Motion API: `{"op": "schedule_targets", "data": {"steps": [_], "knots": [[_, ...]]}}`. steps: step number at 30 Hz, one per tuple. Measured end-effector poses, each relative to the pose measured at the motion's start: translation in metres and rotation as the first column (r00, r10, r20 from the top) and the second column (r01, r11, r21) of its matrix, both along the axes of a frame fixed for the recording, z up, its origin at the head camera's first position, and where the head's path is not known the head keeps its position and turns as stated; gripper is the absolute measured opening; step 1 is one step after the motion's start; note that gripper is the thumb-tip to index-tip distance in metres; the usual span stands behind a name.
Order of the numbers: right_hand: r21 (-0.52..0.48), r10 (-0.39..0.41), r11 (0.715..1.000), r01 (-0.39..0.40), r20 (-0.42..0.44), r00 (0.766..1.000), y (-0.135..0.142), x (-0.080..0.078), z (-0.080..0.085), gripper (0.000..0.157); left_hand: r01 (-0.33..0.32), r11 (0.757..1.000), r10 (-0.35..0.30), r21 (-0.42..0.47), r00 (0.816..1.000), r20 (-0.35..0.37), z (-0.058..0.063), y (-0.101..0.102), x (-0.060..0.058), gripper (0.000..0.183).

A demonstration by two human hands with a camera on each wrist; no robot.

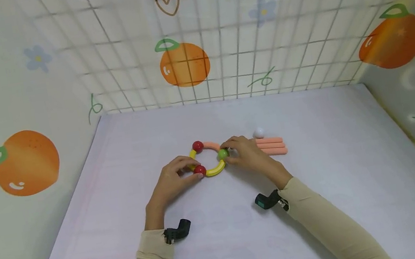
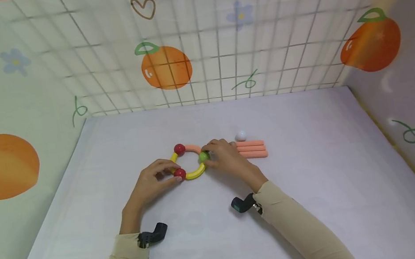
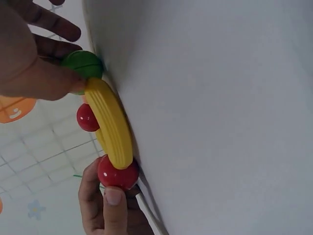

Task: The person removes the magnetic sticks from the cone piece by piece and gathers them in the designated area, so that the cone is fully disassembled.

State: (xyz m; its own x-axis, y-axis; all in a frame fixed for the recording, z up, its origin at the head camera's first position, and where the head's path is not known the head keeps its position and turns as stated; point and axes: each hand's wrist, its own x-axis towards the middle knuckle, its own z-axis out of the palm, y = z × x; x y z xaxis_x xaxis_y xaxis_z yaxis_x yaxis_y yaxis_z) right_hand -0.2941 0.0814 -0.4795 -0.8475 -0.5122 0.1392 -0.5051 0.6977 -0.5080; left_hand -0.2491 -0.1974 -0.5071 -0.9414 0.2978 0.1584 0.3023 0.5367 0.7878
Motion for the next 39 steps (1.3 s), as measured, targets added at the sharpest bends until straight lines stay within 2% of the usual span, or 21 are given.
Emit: {"op": "schedule_targets", "data": {"steps": [6,11,14,18,22,31,39], "knots": [[-0.029,0.001,1.0,0.0,0.053,0.999,0.0,-0.002,-0.002,0.032,-0.005,1.0,0.006,-0.018,1.0,0.009,0.003,0.001,0.001,0.026],[-0.025,-0.017,1.0,0.019,0.069,0.997,-0.001,-0.002,-0.003,0.031,-0.005,1.0,0.005,-0.009,1.0,0.005,-0.001,0.001,0.001,0.026],[0.021,-0.022,1.0,0.022,0.002,1.0,0.0,0.001,-0.002,0.031,0.004,1.0,-0.004,-0.001,1.0,0.004,-0.004,0.002,0.001,0.026],[0.067,-0.036,0.997,0.047,-0.164,0.986,0.004,0.008,0.005,0.032,0.015,1.0,-0.015,0.006,1.0,0.014,-0.004,0.003,0.002,0.026],[0.003,-0.053,0.998,0.056,-0.25,0.967,0.011,0.013,0.014,0.033,0.006,1.0,-0.006,-0.002,1.0,0.022,0.0,0.002,0.001,0.026],[-0.14,-0.126,0.986,0.094,-0.241,0.962,0.045,0.018,0.027,0.032,0.002,1.0,-0.002,-0.016,0.999,0.042,0.002,0.003,0.0,0.027],[-0.251,-0.188,0.96,0.126,-0.241,0.952,0.076,0.016,0.034,0.036,0.004,1.0,-0.004,0.013,1.0,0.029,0.0,0.0,0.0,0.028]]}}
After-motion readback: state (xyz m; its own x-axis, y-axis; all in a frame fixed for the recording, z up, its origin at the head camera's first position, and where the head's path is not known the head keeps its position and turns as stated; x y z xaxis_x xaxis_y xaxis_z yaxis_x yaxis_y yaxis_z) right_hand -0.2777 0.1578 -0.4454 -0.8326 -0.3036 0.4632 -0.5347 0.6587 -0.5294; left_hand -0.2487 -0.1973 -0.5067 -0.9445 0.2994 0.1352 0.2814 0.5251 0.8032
